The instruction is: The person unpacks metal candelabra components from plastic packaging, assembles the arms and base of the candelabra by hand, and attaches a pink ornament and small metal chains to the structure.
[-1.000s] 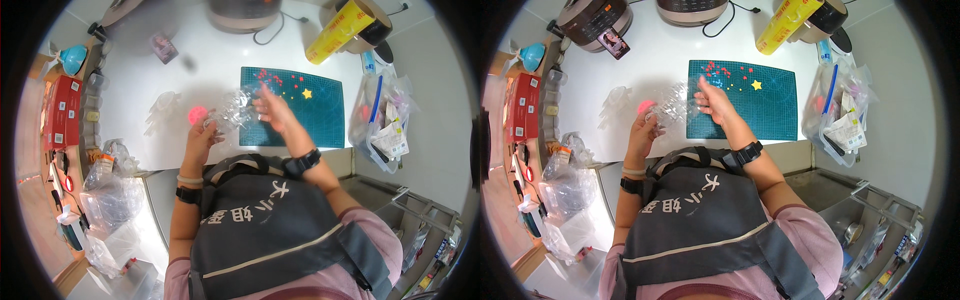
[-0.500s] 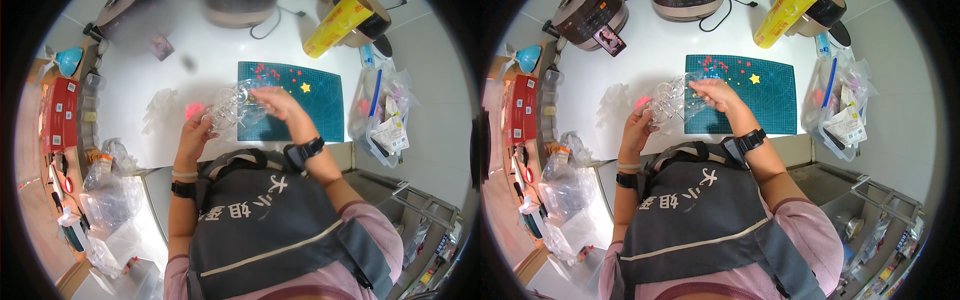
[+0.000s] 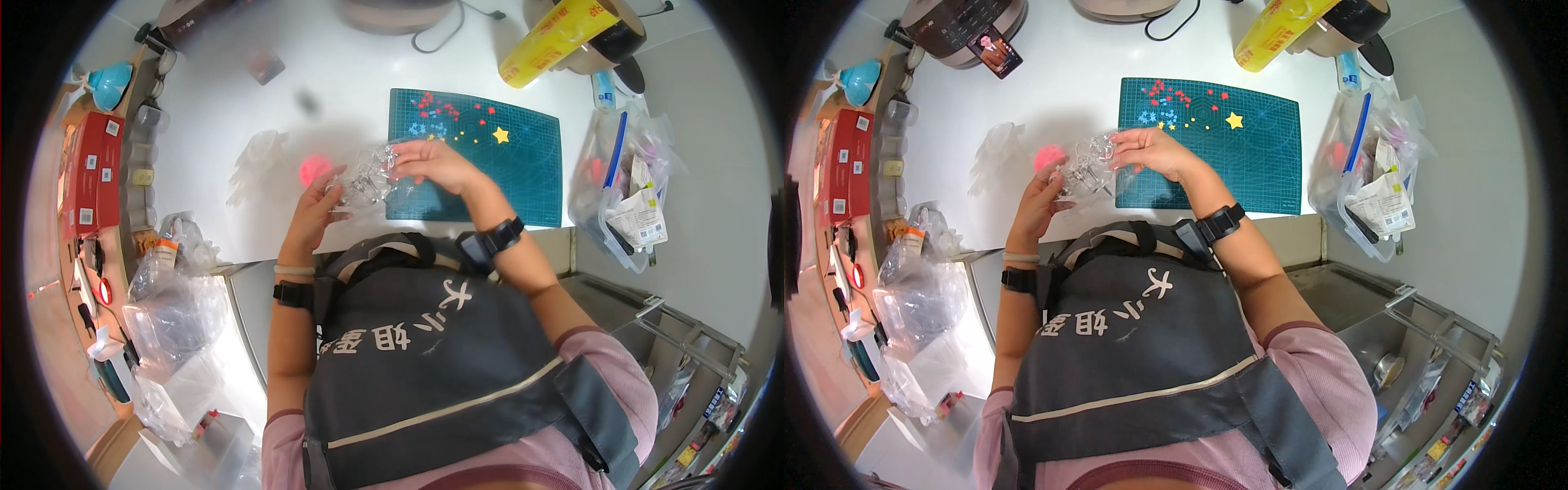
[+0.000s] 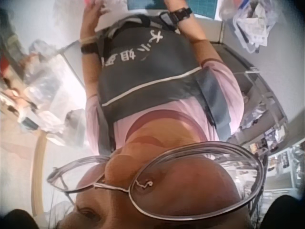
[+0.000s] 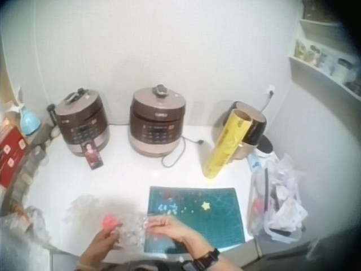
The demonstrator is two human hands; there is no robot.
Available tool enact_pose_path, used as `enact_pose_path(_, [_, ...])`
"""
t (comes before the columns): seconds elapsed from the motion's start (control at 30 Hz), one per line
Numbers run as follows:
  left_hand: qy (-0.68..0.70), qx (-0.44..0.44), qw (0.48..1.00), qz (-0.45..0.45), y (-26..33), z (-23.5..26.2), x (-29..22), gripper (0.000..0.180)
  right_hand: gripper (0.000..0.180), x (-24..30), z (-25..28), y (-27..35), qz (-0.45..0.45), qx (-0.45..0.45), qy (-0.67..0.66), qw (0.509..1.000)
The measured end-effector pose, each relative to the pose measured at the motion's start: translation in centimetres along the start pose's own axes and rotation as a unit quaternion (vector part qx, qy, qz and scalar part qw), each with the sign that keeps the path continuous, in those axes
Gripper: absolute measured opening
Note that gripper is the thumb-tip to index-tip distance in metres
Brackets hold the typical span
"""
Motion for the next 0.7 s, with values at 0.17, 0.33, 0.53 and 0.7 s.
enact_pose_path(0.17, [0.014,0.006,0.999,0.045,-0.5,1.4,3.0,0.041,0.025,-4.8,2.2,-0.5,-0.098,-0.092,0.087,0.987])
enact_pose_path(0.33, [0.072,-0.003,0.992,0.102,-1.0,3.9,6.3,0.045,0.024,-7.0,5.9,0.0,-0.038,-0.211,0.082,0.973])
enact_pose_path(0.53, [0.045,-0.021,0.991,0.122,-1.1,6.3,7.6,0.044,0.02,-7.8,10.8,1.7,0.011,-0.345,0.075,0.935])
enact_pose_path(0.7, [0.056,-0.021,0.992,0.112,-1.1,8.3,7.4,0.044,0.019,-8.8,11.2,2.7,-0.012,-0.322,0.077,0.944])
Point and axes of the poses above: each hand's wrist, its own y-axis away from the middle knuckle, its own z-axis out of the back of the hand, x = y × z, the point moved 10 cm from there along -y, towards the middle knuckle, and after that the axes turned 10 degrees about -x, right-handed, at the moved point
